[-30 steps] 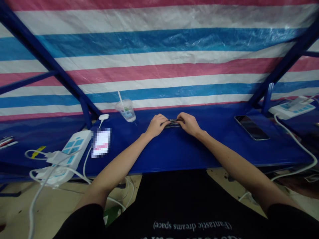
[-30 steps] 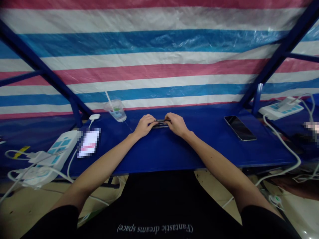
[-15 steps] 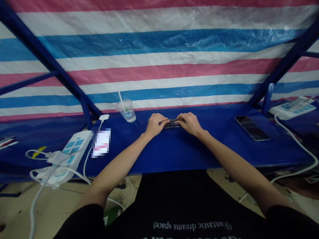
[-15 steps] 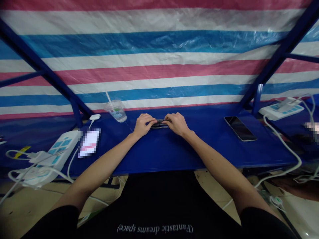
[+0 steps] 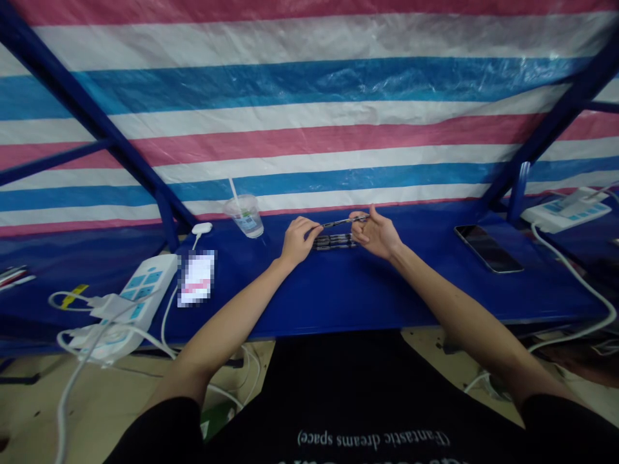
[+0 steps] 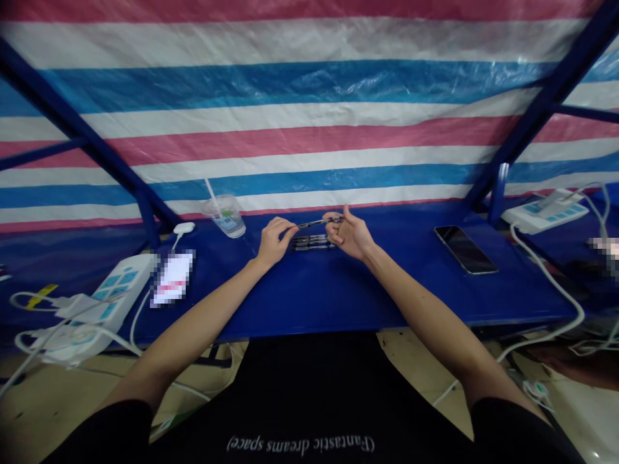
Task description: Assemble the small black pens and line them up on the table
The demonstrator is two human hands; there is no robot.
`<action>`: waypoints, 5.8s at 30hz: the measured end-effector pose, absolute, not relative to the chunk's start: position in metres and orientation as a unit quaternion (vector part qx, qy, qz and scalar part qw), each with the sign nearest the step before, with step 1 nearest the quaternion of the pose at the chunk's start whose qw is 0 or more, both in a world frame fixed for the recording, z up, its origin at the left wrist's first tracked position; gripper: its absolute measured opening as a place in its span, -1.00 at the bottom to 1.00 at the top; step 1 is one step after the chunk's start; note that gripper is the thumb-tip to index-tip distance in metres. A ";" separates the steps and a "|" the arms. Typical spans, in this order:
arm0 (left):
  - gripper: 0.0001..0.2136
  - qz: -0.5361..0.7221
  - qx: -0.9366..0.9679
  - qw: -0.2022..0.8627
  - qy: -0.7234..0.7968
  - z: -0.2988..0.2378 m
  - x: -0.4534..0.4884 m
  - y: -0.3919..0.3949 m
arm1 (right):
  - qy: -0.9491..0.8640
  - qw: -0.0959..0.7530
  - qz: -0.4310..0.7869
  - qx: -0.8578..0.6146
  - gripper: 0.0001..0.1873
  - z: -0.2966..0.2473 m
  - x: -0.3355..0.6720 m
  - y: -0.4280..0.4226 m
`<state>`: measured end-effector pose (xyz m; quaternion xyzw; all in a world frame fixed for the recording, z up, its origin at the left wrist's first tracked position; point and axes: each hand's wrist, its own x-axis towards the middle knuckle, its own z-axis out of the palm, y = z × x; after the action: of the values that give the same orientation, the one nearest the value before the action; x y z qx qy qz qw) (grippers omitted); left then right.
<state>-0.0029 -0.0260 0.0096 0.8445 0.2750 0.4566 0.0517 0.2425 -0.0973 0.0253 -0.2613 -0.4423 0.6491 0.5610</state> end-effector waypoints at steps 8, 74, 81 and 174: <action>-0.72 0.456 0.847 0.070 0.264 0.010 -0.003 -0.026 | -0.467 0.556 0.632 -0.269 -0.50 0.020 0.241 -0.095; -0.81 0.356 0.890 0.113 0.262 0.005 0.001 -0.025 | -0.832 0.340 0.040 -0.436 -0.92 -0.018 0.236 -0.082; -0.86 0.366 0.894 0.120 0.228 0.005 0.004 -0.029 | -0.801 0.399 0.036 -0.445 -0.84 -0.011 0.239 -0.083; -0.76 0.291 0.927 0.098 0.216 0.009 0.004 -0.033 | -0.817 0.372 0.016 -0.440 -0.84 -0.011 0.228 -0.092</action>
<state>0.0040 -0.0326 0.0091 0.9270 0.2159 0.2906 0.0982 0.2283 -0.0917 -0.0105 -0.4402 -0.8170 0.0158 0.3720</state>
